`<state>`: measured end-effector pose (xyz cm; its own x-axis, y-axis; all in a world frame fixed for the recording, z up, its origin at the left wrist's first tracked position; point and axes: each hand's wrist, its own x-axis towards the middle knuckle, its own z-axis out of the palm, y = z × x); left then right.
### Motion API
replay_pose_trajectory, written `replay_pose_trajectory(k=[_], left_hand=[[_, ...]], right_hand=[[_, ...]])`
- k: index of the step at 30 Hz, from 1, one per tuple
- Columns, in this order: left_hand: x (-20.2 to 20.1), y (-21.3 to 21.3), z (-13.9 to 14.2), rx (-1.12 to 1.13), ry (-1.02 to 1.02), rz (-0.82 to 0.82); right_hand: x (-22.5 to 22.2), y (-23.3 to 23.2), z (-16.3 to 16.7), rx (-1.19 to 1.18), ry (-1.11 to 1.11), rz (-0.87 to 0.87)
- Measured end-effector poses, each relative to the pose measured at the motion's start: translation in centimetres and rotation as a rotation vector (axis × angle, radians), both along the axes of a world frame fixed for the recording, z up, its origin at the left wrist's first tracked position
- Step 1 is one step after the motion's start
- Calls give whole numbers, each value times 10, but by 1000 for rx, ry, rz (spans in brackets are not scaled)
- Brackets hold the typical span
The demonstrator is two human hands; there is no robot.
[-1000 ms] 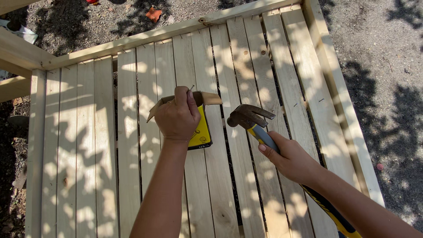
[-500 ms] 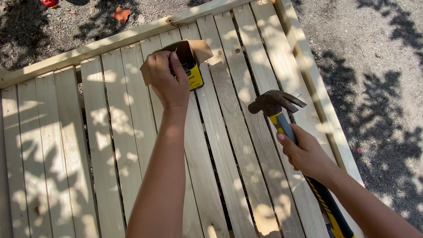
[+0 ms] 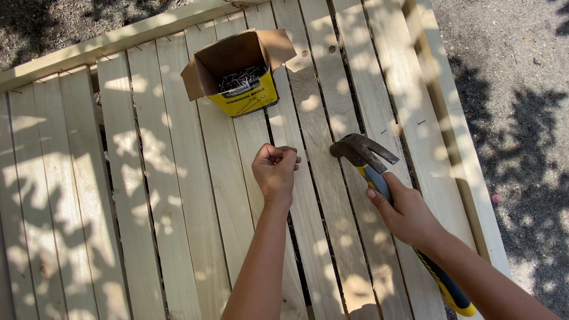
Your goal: The person hammers nails into the slatted wooden surface of a furniture frame, taking nails one at a time from a cardboard box of common nails and driving them into the wood slats with a claw hammer. The person works along different slats, steadying the wood with the free hand while hammering.
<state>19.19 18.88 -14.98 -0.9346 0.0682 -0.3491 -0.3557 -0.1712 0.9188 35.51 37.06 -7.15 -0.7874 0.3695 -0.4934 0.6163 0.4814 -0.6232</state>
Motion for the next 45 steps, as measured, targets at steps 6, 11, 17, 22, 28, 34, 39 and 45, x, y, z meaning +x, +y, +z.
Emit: replay_pose_trajectory(k=[6, 11, 17, 22, 28, 34, 39, 45], left_hand=[[-1, 5, 17, -240, -15, -171], [-3, 8, 18, -334, 82, -377], [-7, 4, 14, -502, 508, -460], [-3, 5, 18, -679, 704, -362], [5, 7, 15, -646, 769, -366], [7, 9, 10, -728, 813, -397], [7, 12, 9, -781, 801, -405], [8, 11, 8, -807, 806, -418]], right_hand=[[6, 0, -3, -8, -31, -17], [13, -2, -2, 28, -87, -8], [20, 1, -1, -48, -51, -66], [29, 2, -3, -52, -102, -104], [38, 5, -6, -124, -147, -149], [42, 7, -8, -92, -154, -120], [41, 8, -8, -165, -248, -193], [42, 11, -9, -188, -274, -224]])
